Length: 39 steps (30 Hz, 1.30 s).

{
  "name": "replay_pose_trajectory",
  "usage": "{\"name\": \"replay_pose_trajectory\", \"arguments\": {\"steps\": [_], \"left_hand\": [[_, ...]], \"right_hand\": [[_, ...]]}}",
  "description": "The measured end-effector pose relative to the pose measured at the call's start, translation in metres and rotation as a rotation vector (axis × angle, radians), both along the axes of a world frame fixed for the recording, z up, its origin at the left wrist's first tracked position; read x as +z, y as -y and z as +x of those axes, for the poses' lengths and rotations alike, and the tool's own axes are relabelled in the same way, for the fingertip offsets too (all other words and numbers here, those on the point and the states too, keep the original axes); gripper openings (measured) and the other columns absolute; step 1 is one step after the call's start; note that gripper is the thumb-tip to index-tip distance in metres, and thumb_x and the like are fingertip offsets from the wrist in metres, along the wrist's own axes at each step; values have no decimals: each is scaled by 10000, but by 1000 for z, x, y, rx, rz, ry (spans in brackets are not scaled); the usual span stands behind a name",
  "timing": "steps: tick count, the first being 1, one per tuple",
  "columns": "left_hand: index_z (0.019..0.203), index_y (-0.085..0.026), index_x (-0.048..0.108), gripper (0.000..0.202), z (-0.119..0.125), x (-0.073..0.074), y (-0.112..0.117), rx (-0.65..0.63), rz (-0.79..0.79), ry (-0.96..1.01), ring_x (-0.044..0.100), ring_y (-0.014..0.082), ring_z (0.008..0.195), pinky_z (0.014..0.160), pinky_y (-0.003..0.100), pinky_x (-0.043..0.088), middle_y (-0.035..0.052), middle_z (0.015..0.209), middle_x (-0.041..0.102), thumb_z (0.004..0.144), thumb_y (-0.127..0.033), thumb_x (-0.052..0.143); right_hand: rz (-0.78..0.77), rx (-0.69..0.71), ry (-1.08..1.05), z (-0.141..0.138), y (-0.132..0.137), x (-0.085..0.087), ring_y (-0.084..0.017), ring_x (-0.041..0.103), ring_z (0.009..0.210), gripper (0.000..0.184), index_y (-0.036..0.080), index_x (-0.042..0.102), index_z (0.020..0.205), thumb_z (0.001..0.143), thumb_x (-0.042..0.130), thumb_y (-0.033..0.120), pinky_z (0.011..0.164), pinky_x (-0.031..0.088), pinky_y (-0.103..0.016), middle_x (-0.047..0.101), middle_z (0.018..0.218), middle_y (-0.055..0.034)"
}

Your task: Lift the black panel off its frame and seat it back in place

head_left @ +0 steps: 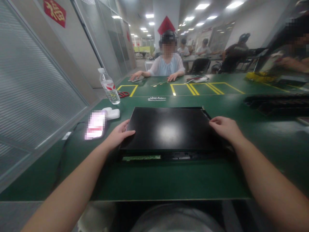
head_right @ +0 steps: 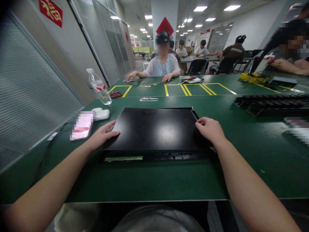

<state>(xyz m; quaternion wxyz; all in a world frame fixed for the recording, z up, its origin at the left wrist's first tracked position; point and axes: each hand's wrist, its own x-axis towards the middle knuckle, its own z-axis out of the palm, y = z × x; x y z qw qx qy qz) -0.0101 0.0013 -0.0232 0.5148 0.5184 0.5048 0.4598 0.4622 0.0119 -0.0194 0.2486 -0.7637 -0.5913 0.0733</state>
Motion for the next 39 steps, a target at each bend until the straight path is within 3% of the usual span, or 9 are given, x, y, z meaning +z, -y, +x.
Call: {"name": "replay_pose_trajectory", "arguments": {"steps": [6, 12, 21, 33, 39], "left_hand": [[1471, -165, 625, 875, 0, 1, 1, -15, -16, -30, 605, 423, 1482, 1216, 521, 518, 169, 1440, 767, 670, -312, 943], [1602, -179, 515, 1017, 2, 5, 3, 81, -73, -32, 688, 412, 1390, 1151, 490, 574, 189, 1453, 756, 681, -196, 945], [1441, -154, 617, 832, 0, 3, 2, 29, -99, 47, 795, 363, 1217, 1109, 491, 603, 158, 1242, 846, 687, -170, 969], [1571, -153, 580, 904, -4, 0, 0, 55, -102, 89, 773, 334, 1269, 1146, 433, 586, 174, 1343, 813, 741, -142, 939], [1635, -173, 539, 924, -12, -15, -7, 73, -95, 112, 793, 356, 1225, 1064, 436, 643, 171, 1273, 840, 794, -189, 921]], "right_hand": [[-11, -4, -2, -2, 0, 1, -268, 731, 838, 204, 247, 828, 897, 851, 660, 354, 723, 526, -355, 808, 904, -78], [-6, 5, 2, -1, 0, 1, -270, 737, 820, 197, 248, 832, 888, 851, 663, 344, 709, 534, -356, 806, 882, -74], [29, 4, -1, 0, -1, 0, -256, 727, 771, 149, 258, 812, 828, 829, 680, 327, 686, 529, -351, 794, 827, -64], [46, -8, -32, 3, -2, -1, -255, 722, 788, 148, 255, 810, 821, 816, 686, 335, 709, 526, -350, 788, 809, -57], [43, -7, -51, 7, -3, -3, -256, 723, 776, 165, 262, 817, 857, 816, 685, 353, 710, 534, -357, 788, 820, -58]]}}
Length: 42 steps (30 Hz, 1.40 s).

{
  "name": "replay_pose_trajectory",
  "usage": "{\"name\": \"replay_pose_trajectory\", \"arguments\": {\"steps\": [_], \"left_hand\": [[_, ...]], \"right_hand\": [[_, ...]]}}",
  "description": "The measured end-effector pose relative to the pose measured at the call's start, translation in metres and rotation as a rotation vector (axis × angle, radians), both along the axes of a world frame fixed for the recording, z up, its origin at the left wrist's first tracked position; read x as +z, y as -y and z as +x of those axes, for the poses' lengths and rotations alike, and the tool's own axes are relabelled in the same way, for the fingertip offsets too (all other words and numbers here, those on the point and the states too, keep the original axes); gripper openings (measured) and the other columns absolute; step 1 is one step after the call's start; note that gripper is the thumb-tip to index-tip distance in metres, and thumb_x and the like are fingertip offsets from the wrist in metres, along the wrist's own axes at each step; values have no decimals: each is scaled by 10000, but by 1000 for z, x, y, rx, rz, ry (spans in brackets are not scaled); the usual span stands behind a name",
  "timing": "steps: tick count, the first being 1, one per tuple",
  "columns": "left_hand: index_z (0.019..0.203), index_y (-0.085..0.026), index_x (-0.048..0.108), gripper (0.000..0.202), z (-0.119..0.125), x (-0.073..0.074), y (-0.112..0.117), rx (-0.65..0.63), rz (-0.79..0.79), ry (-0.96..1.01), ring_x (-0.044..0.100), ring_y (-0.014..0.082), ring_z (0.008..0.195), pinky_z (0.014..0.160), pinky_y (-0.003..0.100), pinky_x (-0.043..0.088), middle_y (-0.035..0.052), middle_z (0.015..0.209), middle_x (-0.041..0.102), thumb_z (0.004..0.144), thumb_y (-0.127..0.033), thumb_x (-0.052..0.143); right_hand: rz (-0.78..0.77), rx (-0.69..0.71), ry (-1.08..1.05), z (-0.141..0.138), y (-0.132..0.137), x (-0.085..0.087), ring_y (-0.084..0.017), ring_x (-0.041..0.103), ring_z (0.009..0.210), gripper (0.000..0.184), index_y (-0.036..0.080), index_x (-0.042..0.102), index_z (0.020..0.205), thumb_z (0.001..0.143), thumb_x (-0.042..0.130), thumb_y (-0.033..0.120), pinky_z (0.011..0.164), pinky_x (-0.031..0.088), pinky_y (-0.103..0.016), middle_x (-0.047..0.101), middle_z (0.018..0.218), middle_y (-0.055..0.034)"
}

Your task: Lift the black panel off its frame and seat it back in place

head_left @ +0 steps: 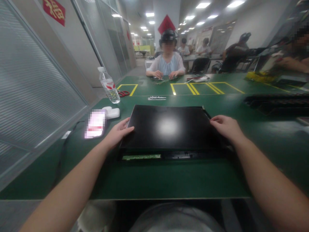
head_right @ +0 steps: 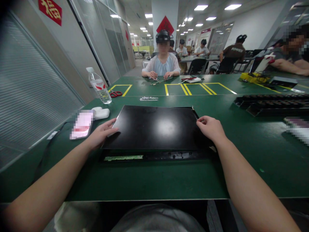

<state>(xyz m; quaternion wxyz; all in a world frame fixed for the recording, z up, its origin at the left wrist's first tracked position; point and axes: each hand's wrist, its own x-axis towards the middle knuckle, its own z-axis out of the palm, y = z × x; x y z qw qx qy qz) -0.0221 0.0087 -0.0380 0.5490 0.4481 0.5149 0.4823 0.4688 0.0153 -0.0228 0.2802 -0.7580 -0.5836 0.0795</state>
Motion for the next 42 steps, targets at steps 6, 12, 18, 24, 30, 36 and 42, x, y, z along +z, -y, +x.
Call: {"name": "replay_pose_trajectory", "arguments": {"steps": [6, 12, 18, 24, 30, 36, 42], "left_hand": [[1603, -189, 583, 885, -3, -5, -4, 15, 6, 0, 835, 335, 1109, 1002, 434, 675, 146, 1210, 859, 780, -162, 908], [1521, -163, 623, 846, 5, 11, 4, -51, -1, 21, 833, 332, 1117, 1018, 423, 664, 145, 1190, 863, 726, -98, 905], [1555, -118, 562, 985, 8, 17, 8, -73, -3, 24, 828, 350, 1127, 976, 403, 674, 183, 1186, 855, 651, -91, 955], [1541, -140, 576, 948, 6, 13, 5, -78, -3, 28, 827, 355, 1128, 1002, 431, 668, 173, 1195, 854, 670, -94, 945], [1537, -173, 547, 966, 1, 1, -2, 3, -6, 23, 839, 349, 1090, 963, 430, 684, 151, 1161, 862, 663, -106, 952], [1399, -159, 625, 807, 3, 10, 4, -61, -3, 32, 826, 340, 1136, 1025, 430, 661, 152, 1177, 858, 666, -117, 961], [1445, -169, 613, 810, 6, 16, 8, -81, 4, 28, 813, 343, 1172, 1040, 420, 651, 151, 1223, 849, 705, -127, 939]], "right_hand": [[16, -9, 3, 1, -1, -1, -249, 721, 765, 152, 260, 808, 835, 799, 691, 349, 685, 524, -346, 790, 804, -52], [9, 1, 2, 1, -1, 0, -254, 733, 790, 144, 258, 806, 849, 819, 689, 337, 722, 534, -359, 796, 826, -57], [11, 4, -24, -3, 0, 2, -253, 738, 788, 103, 264, 786, 790, 796, 701, 322, 740, 554, -357, 785, 789, -43], [-38, -26, -38, -5, 2, 8, -267, 739, 817, 96, 263, 795, 799, 819, 706, 291, 783, 558, -377, 788, 825, -56], [-69, -18, -18, -6, 3, 9, -272, 745, 849, 106, 253, 809, 837, 827, 708, 287, 802, 559, -376, 801, 872, -66], [-90, 8, -8, -4, 1, 6, -272, 747, 843, 127, 258, 818, 842, 818, 708, 316, 792, 570, -373, 803, 876, -64], [-88, 18, -8, -3, 0, 5, -278, 751, 862, 132, 254, 824, 841, 827, 704, 308, 797, 559, -375, 811, 876, -64]]}}
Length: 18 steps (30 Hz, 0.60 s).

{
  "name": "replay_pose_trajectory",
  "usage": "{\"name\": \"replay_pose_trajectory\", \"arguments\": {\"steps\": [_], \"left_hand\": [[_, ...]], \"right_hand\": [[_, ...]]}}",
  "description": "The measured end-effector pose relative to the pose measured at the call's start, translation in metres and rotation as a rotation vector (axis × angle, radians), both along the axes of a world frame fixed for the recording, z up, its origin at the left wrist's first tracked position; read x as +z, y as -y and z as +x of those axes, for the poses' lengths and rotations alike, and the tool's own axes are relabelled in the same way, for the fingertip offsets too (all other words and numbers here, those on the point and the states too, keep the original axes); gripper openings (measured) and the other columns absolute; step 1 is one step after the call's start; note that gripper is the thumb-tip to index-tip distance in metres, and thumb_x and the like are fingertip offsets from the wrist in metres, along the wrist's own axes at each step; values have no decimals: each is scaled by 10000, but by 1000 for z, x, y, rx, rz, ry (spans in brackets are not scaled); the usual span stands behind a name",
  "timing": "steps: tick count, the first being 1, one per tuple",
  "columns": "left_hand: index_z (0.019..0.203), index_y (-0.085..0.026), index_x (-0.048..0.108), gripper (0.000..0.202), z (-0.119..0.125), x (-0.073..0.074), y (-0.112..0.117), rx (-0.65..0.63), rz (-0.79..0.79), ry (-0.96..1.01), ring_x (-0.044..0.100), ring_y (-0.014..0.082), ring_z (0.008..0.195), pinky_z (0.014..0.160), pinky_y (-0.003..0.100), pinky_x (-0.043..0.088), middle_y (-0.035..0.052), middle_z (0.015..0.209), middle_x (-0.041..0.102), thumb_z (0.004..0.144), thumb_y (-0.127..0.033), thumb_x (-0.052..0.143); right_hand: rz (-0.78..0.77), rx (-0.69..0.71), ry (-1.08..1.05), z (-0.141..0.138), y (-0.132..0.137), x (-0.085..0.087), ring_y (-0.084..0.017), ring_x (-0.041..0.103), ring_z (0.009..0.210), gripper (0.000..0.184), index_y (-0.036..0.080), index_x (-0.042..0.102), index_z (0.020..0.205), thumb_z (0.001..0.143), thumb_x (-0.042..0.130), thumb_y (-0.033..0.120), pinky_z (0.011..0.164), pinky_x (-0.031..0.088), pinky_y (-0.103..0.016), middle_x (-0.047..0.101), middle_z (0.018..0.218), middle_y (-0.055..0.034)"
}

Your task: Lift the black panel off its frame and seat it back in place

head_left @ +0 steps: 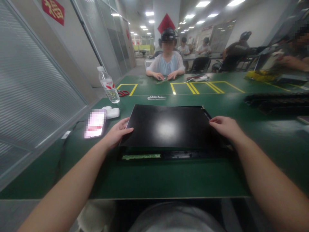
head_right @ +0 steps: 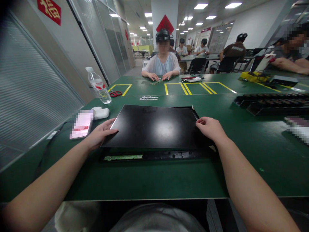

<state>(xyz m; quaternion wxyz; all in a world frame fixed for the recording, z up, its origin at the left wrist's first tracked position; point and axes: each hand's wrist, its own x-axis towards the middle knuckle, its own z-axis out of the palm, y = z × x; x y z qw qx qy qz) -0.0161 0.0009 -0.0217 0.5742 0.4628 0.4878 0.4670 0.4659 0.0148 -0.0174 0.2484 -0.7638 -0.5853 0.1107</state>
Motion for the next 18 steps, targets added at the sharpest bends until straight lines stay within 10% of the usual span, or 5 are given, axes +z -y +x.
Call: {"name": "replay_pose_trajectory", "arguments": {"steps": [18], "left_hand": [[1551, -170, 588, 897, 4, 7, 4, -34, 44, -12, 761, 353, 1280, 1027, 409, 662, 156, 1420, 780, 727, -201, 943]], "right_hand": [[-8, 12, 32, 1, 0, 0, -276, 752, 884, 172, 256, 836, 860, 826, 685, 333, 802, 563, -370, 817, 913, -67]]}}
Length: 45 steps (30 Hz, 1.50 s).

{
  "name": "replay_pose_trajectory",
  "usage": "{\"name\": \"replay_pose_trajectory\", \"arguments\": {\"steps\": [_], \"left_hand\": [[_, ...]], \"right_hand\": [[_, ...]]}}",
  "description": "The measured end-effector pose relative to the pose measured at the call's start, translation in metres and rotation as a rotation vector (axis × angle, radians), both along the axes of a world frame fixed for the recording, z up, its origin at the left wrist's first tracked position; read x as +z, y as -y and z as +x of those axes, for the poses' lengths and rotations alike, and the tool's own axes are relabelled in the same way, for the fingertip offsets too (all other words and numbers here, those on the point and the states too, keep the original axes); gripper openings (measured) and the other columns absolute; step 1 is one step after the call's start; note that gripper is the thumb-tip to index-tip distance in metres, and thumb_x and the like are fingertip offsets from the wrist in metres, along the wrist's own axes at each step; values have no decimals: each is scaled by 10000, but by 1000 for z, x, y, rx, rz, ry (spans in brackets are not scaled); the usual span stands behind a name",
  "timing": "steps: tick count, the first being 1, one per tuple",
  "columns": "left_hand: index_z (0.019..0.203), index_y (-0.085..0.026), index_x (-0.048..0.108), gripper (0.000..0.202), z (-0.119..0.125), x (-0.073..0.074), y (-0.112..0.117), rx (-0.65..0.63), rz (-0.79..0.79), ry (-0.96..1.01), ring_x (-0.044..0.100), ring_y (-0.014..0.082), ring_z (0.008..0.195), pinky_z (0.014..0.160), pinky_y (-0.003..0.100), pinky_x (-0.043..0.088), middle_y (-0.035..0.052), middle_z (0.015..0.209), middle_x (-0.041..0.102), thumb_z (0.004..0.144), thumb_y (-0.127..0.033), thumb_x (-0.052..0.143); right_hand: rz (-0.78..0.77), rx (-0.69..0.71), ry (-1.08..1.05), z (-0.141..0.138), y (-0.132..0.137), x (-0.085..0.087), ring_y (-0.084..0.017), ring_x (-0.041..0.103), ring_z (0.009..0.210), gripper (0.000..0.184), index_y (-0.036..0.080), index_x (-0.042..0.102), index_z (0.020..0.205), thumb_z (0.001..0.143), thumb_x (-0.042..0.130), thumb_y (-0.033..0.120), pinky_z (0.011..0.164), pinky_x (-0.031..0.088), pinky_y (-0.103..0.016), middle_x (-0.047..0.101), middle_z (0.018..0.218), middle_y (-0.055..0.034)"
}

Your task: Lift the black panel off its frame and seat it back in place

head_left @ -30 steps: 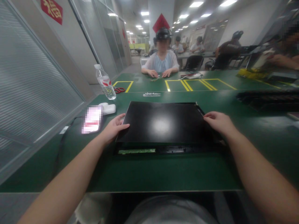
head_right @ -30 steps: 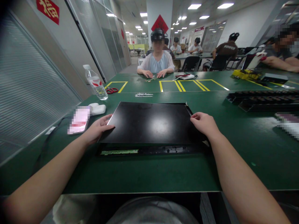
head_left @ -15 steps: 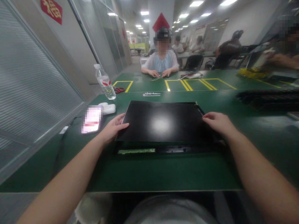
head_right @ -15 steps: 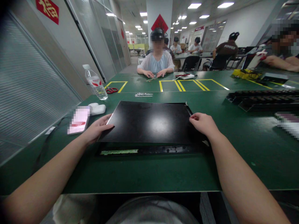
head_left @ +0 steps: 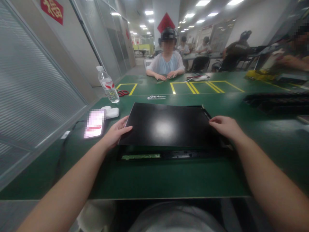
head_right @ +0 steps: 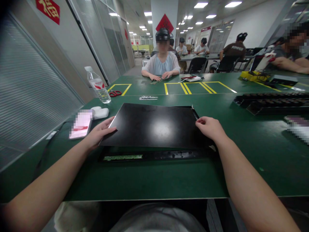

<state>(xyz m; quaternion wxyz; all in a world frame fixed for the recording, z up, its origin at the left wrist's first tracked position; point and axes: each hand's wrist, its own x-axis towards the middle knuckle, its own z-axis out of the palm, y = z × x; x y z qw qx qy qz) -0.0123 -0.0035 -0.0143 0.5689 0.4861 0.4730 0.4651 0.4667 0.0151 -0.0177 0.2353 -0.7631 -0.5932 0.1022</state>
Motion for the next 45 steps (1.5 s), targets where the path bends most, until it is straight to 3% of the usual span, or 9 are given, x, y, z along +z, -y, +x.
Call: {"name": "replay_pose_trajectory", "arguments": {"steps": [7, 17, 25, 31, 35, 40, 45], "left_hand": [[1517, -165, 580, 867, 0, -4, -1, 11, -9, -18, 780, 355, 1242, 1090, 450, 628, 160, 1333, 816, 726, -197, 934], [1487, -164, 538, 909, -3, -8, -3, 53, -42, -14, 839, 313, 1062, 935, 390, 679, 124, 1153, 861, 680, -174, 957], [1394, -190, 680, 771, -1, -7, -2, 116, 41, -106, 709, 378, 1359, 1161, 506, 578, 160, 1424, 770, 699, -337, 982], [1351, -172, 740, 810, -10, -16, -10, 150, 166, -347, 602, 439, 1467, 1270, 612, 433, 199, 1549, 671, 663, -532, 973], [1288, -132, 776, 799, -19, -24, -16, 129, 245, -550, 516, 449, 1540, 1303, 579, 385, 251, 1653, 531, 676, -627, 912], [1231, -164, 792, 769, -25, -29, -20, 47, 273, -803, 502, 470, 1534, 1294, 629, 385, 223, 1602, 561, 710, -729, 822], [1218, -171, 783, 749, -26, -30, -22, 12, 313, -914, 519, 482, 1503, 1268, 650, 411, 209, 1585, 570, 764, -765, 757]], "right_hand": [[-17, -5, 4, 1, -1, 0, -277, 753, 905, 173, 254, 842, 881, 840, 690, 325, 816, 561, -368, 821, 938, -70], [4, 3, -18, 2, -1, -1, -280, 754, 885, 156, 259, 821, 834, 822, 678, 322, 825, 562, -381, 816, 898, -66], [-12, -51, -89, -1, -1, 2, -268, 740, 878, 133, 253, 812, 834, 821, 692, 310, 842, 548, -380, 797, 857, -58], [-5, -70, -121, 1, -3, 0, -265, 727, 809, 144, 253, 811, 832, 793, 695, 330, 833, 561, -403, 791, 831, -57], [49, -28, -101, 7, -5, -6, -269, 724, 773, 145, 264, 799, 796, 771, 690, 356, 817, 575, -420, 794, 807, -57], [56, -7, -94, 10, -6, -8, -270, 725, 755, 148, 268, 795, 796, 776, 694, 374, 805, 581, -424, 794, 805, -58], [23, -15, -114, 7, -5, -5, -272, 729, 804, 145, 257, 799, 814, 782, 695, 353, 825, 571, -416, 793, 838, -63]]}}
